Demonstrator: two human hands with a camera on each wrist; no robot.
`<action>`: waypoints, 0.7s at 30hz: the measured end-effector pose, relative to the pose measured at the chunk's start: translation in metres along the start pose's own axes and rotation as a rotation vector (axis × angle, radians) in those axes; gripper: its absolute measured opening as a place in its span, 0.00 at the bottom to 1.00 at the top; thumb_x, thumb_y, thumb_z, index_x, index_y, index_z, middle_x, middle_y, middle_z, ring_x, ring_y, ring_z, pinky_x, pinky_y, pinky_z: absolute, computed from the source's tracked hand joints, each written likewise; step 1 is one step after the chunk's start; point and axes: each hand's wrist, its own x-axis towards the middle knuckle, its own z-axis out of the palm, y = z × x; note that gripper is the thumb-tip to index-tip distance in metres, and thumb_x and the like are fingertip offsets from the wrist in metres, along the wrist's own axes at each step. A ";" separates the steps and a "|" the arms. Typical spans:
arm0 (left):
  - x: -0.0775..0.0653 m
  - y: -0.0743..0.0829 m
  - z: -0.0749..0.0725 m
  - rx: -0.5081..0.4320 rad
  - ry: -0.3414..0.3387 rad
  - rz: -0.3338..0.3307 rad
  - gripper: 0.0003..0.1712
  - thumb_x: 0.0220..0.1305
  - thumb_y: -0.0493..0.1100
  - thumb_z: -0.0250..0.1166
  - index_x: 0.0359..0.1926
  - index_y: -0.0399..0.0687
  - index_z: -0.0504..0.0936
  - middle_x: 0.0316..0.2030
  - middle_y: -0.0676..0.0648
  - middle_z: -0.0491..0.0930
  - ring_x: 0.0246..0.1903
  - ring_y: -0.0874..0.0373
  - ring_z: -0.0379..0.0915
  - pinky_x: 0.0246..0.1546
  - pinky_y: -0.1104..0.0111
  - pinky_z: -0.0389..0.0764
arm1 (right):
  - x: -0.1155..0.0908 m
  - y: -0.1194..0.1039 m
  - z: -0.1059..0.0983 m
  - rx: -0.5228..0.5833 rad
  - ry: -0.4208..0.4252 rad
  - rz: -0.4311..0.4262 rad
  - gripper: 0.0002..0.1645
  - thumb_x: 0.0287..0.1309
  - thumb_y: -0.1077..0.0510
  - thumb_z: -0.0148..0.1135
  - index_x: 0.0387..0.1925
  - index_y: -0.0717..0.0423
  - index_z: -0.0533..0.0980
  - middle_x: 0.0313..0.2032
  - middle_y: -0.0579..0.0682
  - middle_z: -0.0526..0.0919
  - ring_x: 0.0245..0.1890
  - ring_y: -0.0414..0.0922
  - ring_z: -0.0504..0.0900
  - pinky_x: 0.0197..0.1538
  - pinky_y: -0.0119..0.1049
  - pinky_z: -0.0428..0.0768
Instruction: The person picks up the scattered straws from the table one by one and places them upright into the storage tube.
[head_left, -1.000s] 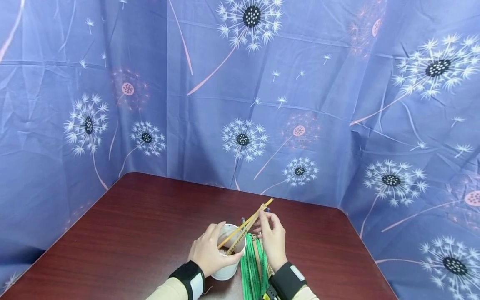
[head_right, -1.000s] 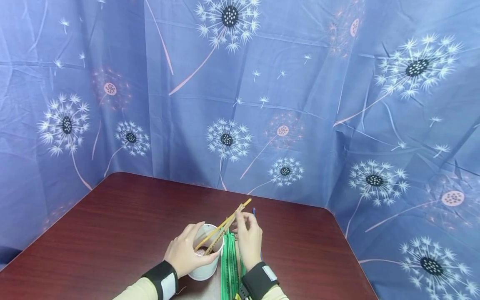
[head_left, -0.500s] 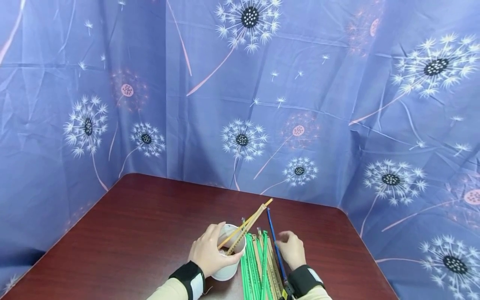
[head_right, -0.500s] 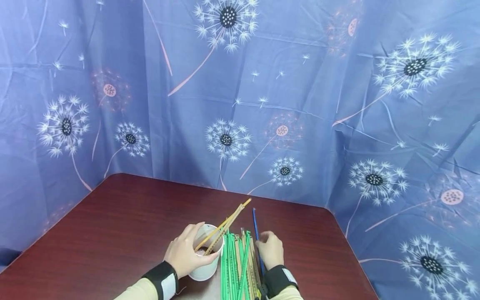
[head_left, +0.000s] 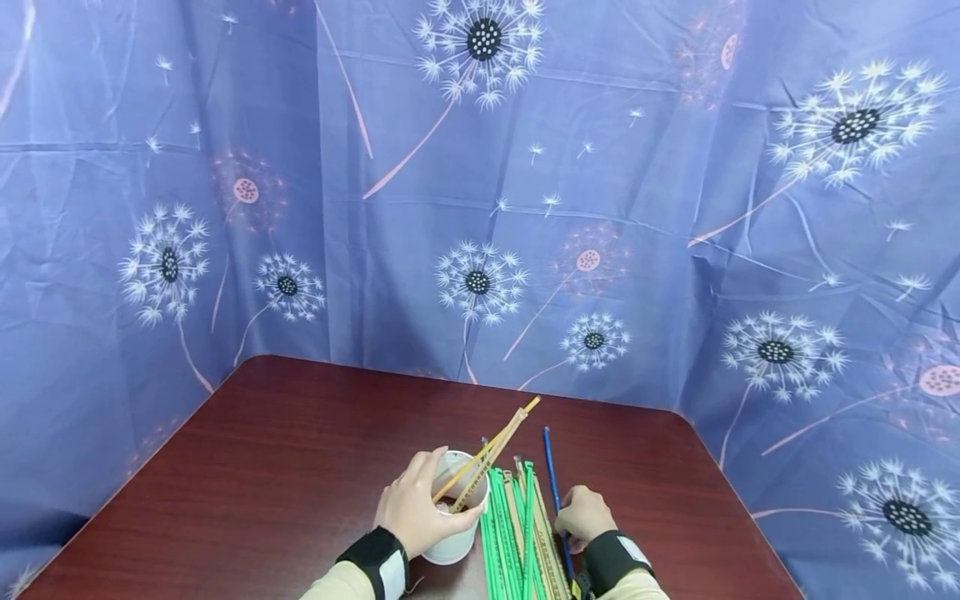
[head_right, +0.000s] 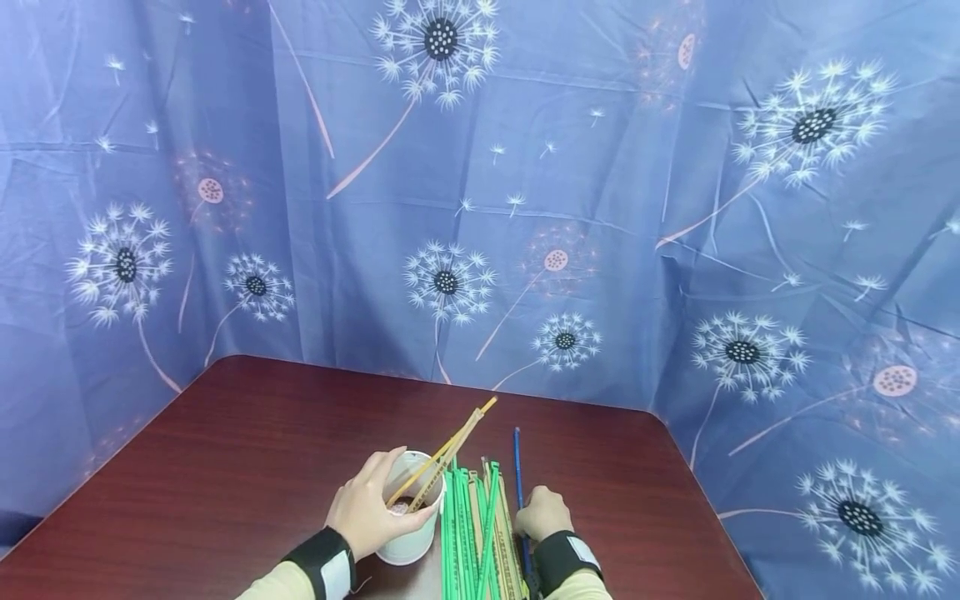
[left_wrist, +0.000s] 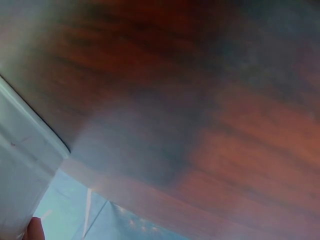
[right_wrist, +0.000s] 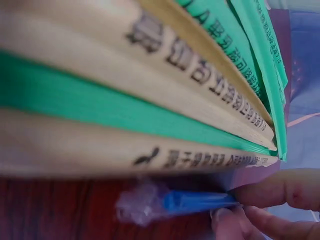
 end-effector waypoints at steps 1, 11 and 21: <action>0.000 0.000 0.000 0.003 0.003 0.007 0.54 0.41 0.77 0.70 0.64 0.52 0.73 0.50 0.50 0.78 0.38 0.53 0.81 0.35 0.56 0.80 | 0.000 0.000 0.000 -0.004 0.002 -0.001 0.09 0.31 0.70 0.56 0.23 0.62 0.73 0.14 0.52 0.76 0.08 0.39 0.75 0.15 0.35 0.78; 0.000 0.000 0.002 -0.006 -0.015 -0.007 0.54 0.41 0.78 0.69 0.65 0.53 0.73 0.51 0.50 0.78 0.40 0.52 0.81 0.36 0.54 0.80 | -0.001 -0.001 -0.011 0.139 0.011 0.047 0.04 0.45 0.66 0.59 0.26 0.63 0.74 0.15 0.52 0.77 0.10 0.41 0.77 0.20 0.40 0.82; -0.001 0.001 -0.001 0.012 -0.005 -0.005 0.54 0.40 0.78 0.69 0.64 0.52 0.73 0.50 0.50 0.78 0.38 0.53 0.81 0.34 0.56 0.80 | -0.005 -0.059 -0.043 0.500 0.240 -0.075 0.13 0.62 0.62 0.60 0.43 0.70 0.78 0.25 0.54 0.84 0.20 0.46 0.85 0.30 0.42 0.85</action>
